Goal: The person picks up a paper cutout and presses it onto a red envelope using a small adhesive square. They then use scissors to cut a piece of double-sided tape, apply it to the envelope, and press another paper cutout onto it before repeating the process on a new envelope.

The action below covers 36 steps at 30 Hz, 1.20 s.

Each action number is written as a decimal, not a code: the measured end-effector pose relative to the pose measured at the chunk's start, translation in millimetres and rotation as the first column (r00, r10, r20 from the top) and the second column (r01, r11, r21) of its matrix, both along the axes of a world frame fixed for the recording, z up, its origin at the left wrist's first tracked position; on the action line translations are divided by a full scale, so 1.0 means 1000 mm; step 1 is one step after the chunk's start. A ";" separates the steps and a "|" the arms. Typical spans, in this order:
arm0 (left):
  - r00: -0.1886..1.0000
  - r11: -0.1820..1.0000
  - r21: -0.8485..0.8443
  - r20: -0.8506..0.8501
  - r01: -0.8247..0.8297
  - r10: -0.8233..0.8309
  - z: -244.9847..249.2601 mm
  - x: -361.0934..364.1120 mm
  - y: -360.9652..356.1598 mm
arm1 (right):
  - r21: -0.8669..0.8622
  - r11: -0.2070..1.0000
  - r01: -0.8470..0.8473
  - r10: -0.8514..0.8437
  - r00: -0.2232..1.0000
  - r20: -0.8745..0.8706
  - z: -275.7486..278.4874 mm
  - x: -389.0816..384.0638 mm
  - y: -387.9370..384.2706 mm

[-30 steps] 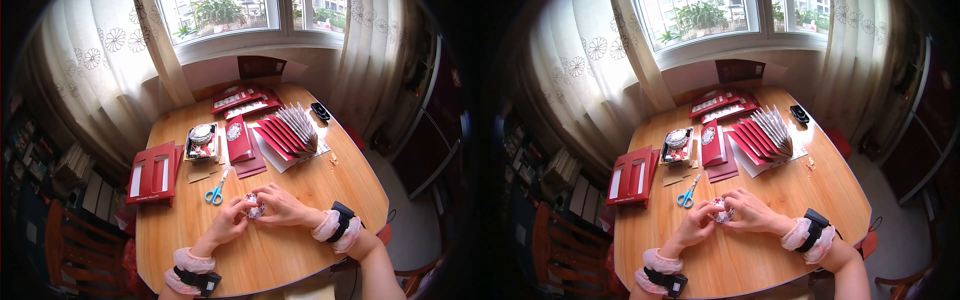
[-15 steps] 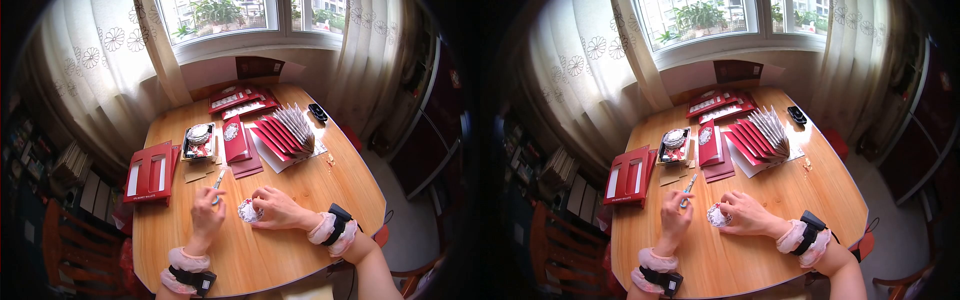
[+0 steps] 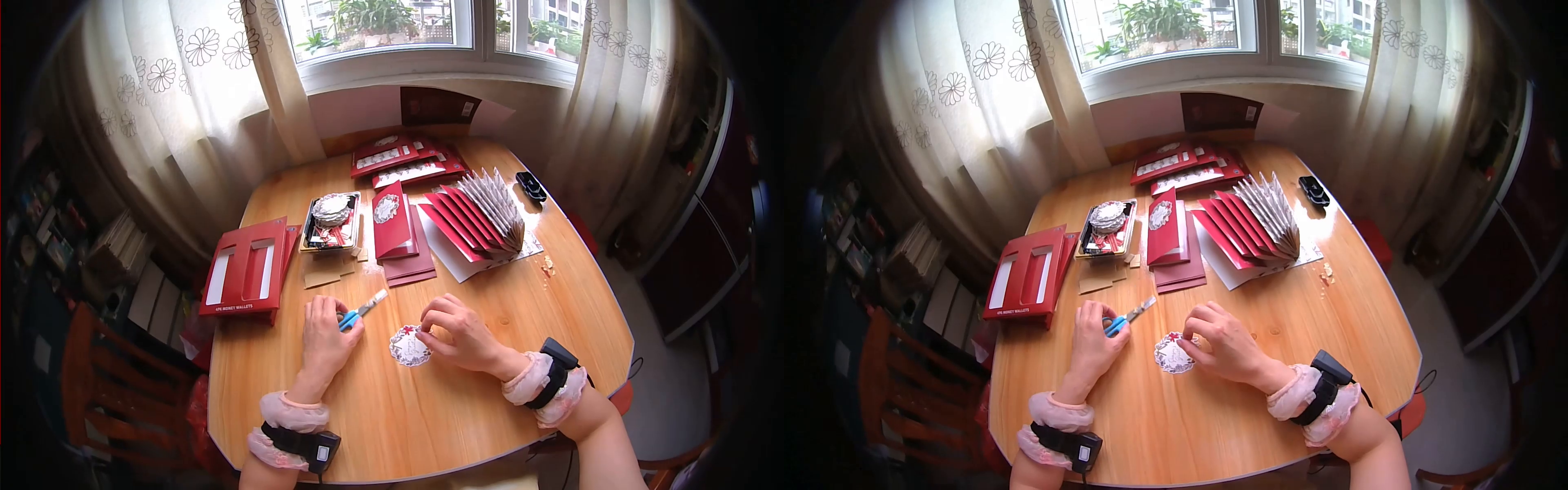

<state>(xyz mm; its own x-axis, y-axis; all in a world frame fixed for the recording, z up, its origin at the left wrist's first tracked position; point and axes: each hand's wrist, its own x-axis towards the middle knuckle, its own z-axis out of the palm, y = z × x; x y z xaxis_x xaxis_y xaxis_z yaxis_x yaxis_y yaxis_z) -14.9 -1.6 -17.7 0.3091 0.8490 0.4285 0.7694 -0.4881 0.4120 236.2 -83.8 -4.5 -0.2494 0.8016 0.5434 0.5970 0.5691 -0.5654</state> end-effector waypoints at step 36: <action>0.687 0.523 -0.547 0.719 0.653 -0.105 0.011 0.023 -0.026 | 0.169 0.982 0.090 -0.080 0.995 -0.063 0.001 -0.001 0.002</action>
<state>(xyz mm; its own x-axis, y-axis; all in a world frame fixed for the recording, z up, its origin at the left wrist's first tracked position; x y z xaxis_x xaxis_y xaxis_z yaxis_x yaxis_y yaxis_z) 8.2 -27.5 -6.5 0.6301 0.7743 -0.0589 0.0783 0.0121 0.9969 235.5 -82.0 -3.5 -0.1497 0.7125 0.6855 0.6174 0.6089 -0.4980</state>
